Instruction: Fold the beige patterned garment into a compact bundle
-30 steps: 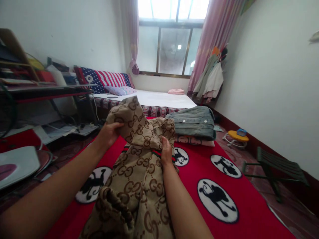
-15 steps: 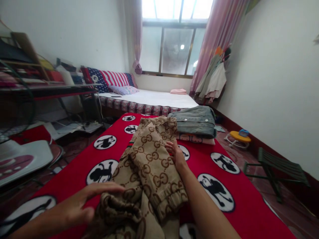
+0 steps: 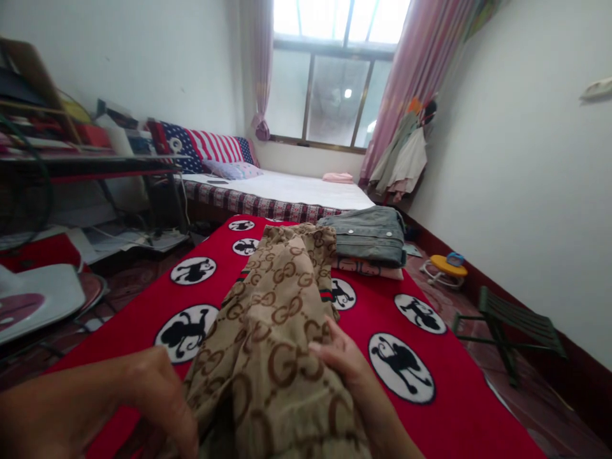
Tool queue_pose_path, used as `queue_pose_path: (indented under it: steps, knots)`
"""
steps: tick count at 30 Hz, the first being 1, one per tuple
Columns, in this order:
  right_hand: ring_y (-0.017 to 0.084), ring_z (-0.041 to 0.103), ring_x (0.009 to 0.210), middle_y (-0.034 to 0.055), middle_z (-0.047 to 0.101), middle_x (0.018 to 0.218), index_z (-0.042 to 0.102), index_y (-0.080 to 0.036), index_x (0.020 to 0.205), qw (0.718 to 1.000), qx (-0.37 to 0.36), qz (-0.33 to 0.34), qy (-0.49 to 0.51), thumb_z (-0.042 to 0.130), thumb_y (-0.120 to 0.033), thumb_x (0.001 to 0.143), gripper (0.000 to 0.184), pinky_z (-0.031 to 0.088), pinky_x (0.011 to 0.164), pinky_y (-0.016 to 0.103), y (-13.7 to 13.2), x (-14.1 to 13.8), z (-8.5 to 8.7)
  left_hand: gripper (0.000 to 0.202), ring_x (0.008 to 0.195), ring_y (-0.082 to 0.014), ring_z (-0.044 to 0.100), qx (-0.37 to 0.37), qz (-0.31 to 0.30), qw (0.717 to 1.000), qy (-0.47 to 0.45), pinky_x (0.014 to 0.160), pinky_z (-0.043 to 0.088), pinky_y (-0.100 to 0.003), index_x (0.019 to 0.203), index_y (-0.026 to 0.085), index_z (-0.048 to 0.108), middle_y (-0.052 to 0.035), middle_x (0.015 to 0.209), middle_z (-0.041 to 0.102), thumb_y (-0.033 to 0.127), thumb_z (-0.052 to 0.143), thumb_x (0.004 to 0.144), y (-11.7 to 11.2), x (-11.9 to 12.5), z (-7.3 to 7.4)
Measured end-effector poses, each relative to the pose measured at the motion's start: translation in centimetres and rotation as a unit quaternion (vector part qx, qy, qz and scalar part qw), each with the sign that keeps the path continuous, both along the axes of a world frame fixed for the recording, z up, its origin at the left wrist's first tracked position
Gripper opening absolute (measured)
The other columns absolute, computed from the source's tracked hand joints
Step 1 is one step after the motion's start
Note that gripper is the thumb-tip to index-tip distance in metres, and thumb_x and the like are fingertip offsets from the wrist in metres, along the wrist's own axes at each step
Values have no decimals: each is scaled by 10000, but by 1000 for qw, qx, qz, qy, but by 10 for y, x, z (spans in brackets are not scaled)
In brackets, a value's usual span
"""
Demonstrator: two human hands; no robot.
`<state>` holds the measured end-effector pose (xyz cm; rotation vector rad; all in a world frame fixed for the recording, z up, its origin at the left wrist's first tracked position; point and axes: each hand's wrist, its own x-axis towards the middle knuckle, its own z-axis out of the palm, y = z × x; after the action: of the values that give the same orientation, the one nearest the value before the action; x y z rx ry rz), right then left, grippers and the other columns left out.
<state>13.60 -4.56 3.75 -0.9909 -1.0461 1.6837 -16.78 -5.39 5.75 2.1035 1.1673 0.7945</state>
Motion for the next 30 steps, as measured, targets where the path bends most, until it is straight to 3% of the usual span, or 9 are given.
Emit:
queue_pose_path:
  steps: [2,5,8,10,13,16,21,26,30]
  knots:
    - [300,574,1214,83,609,1325,495,-270,1380,999,-10,37,0,688,-308,674,732,442,1022,458,-16,-1,-22,302,638,-190,611,-58,-64,996,-28,606,517,-270,764,289,763,-14,681,681,557,739,627,25,13,13]
    - [259,478,1315,58,573,1374,493,-256,1388,993,15,96,-63,692,-249,691,724,348,1109,396,-28,-1,-49,316,784,-211,651,-6,5,989,-148,734,533,-299,875,223,762,-51,849,711,493,686,731,86,50,17]
    - [238,480,1303,33,583,1361,505,-263,1381,980,31,126,-148,672,-211,723,681,338,1111,347,-28,-4,-50,598,1051,-270,627,51,77,974,-208,838,527,-338,1173,220,673,-109,1229,636,404,805,619,143,94,-9]
    - [237,536,1233,22,631,1288,543,-264,1345,972,30,151,-178,673,-234,754,605,373,1078,337,-23,-3,-42,713,962,-277,661,23,99,976,-193,803,539,-368,1260,196,613,-136,1184,658,358,825,598,166,119,-33]
    - [242,652,994,44,722,991,685,-189,1126,957,29,199,-210,684,-435,789,417,497,897,323,2,11,-30,428,841,-248,676,37,104,977,-182,798,530,-361,1055,182,702,-84,949,729,209,758,632,175,136,-62]
    - [202,655,684,57,691,743,712,-148,913,944,63,85,-312,588,-632,804,512,519,616,289,55,41,-26,180,777,-205,655,89,142,964,-207,744,511,-308,862,191,701,-37,837,721,185,659,687,170,128,-79]
    - [270,613,1084,142,626,1236,588,-176,1256,797,327,-210,-462,542,-545,837,560,502,911,405,163,65,-27,196,713,-190,634,85,230,943,-226,650,489,-276,887,180,618,-20,757,657,288,634,724,170,101,-95]
    - [246,163,1480,63,235,1599,336,-232,1501,626,428,-153,-634,391,-465,953,598,169,1178,500,244,24,-29,426,747,-210,664,89,252,952,-149,689,525,-319,1162,202,525,-20,827,642,220,620,747,171,101,-103]
    - [265,32,1498,25,99,1625,255,-315,1527,610,325,-69,-719,323,-560,970,612,89,1159,587,295,-7,-51,454,1065,-242,621,199,226,952,-56,929,501,-400,1239,199,517,-101,1128,617,111,557,795,167,103,-103]
